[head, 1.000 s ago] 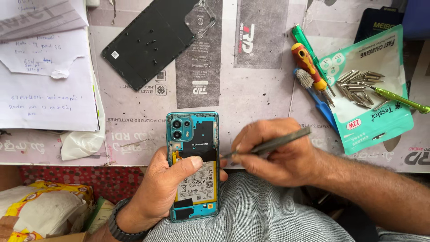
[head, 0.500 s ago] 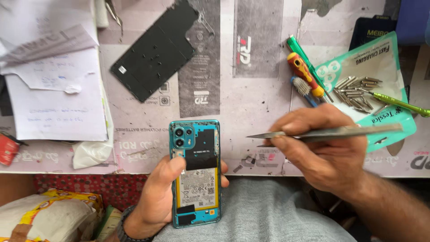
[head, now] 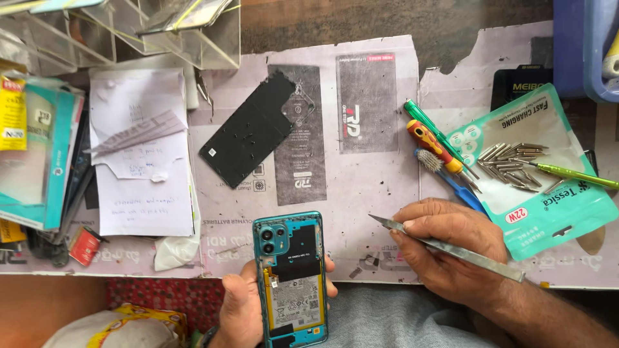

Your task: The person disassembles the internal components of a mobile phone by hand and using a tool.

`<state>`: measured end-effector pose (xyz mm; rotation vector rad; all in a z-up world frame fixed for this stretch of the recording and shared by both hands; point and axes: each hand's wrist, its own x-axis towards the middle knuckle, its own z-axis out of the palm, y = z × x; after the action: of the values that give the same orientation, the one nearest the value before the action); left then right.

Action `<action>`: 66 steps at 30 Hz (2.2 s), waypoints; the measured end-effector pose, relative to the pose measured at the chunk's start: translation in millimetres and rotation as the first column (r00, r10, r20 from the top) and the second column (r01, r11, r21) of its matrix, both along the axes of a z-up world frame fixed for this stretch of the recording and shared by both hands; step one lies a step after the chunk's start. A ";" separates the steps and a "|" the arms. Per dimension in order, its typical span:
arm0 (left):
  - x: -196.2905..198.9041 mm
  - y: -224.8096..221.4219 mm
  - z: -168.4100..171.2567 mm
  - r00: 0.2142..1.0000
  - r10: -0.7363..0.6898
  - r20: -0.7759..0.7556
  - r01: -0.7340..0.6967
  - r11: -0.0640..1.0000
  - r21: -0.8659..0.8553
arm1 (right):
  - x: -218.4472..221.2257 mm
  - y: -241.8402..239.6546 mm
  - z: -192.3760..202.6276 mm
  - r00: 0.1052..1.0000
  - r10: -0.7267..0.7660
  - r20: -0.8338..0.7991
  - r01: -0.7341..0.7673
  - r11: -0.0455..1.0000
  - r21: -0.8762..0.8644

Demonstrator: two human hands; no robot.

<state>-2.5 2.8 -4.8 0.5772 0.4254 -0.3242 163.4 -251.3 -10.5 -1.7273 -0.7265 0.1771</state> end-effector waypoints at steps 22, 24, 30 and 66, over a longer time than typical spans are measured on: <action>27.2 1.3 24.3 0.948 -0.198 -0.248 0.242 0.957 0.161 | 6.5 -1.0 13.4 0.996 0.089 0.028 -0.089 0.995 0.032; 32.1 1.6 26.2 0.928 -0.235 -0.288 0.291 0.941 0.170 | 8.9 -3.8 13.0 0.994 0.100 -0.032 -0.098 0.993 0.065; 64.2 1.5 29.0 0.820 -0.434 -0.373 0.565 0.504 0.654 | 6.2 -17.6 16.2 0.990 0.042 -0.134 -0.030 0.995 0.091; 79.6 41.7 22.0 0.529 -0.804 -0.272 -0.067 -0.360 0.931 | 25.6 10.6 10.8 0.863 0.502 0.058 -0.497 0.864 -0.078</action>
<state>77.1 44.5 17.2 2.5618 -0.4601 -0.5316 189.0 -240.8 0.3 -1.5755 -1.2331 0.4972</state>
